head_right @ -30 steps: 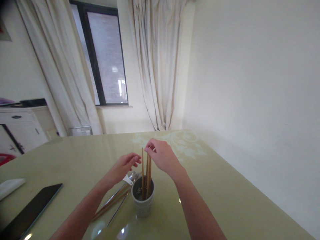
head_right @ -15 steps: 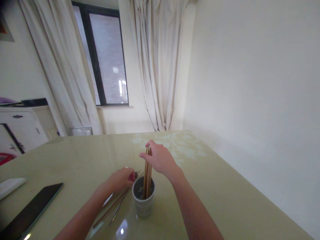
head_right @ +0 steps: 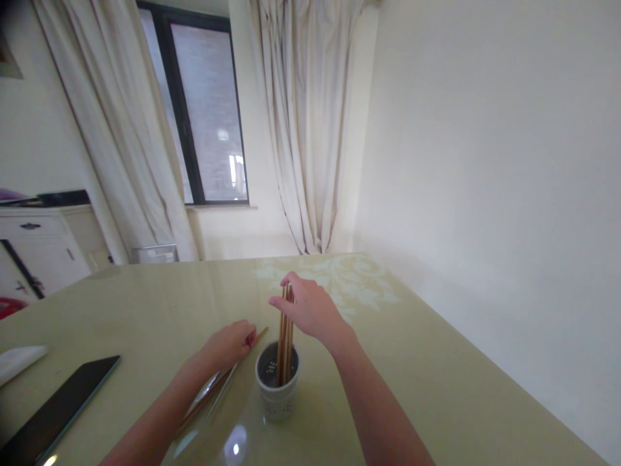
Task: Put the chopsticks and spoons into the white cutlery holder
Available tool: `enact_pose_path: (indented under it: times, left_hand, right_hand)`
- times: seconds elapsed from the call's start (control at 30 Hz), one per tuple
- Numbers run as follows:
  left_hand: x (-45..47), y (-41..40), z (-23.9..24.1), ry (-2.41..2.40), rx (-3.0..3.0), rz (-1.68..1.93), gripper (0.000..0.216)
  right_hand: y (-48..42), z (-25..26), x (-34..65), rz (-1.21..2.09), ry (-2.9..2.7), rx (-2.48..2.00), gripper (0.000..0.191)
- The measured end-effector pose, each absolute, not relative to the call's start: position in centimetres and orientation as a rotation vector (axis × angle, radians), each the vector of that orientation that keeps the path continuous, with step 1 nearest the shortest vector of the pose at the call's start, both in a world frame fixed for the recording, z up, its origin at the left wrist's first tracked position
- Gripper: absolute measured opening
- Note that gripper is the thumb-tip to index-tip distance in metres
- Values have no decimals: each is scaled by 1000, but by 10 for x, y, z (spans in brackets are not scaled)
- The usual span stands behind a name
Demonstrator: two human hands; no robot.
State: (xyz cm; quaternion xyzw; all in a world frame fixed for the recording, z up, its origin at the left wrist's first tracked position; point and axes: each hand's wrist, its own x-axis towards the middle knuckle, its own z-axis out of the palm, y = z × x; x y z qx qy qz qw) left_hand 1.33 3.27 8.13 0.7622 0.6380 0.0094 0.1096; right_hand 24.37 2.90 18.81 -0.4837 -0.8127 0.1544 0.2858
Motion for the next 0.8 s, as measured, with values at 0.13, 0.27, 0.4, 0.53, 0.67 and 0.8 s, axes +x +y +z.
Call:
enact_pose_path:
  times: [0.13, 0.27, 0.4, 0.53, 0.67, 0.8]
  left_hand:
    - [18, 29, 88, 1925, 2238, -10, 21]
    - [24, 25, 92, 1981, 2229, -60, 20]
    - [29, 22, 92, 2006, 2220, -94, 22]
    - [32, 19, 94, 1999, 2238, -108, 23]
    - [34, 16, 99, 1989, 2239, -105, 24]
    - [35, 16, 97, 1992, 2234, -62, 24]
  right_hand:
    - [27, 190, 244, 422, -2173, -1306, 32]
    - [25, 191, 244, 413, -2168, -1292, 31]
    - [25, 192, 244, 400, -2163, -1274, 29]
    - [25, 193, 244, 350, -2162, -1262, 28]
    - [24, 193, 244, 322, -2153, -1249, 28]
    - [23, 194, 244, 314, -2141, -1263, 28]
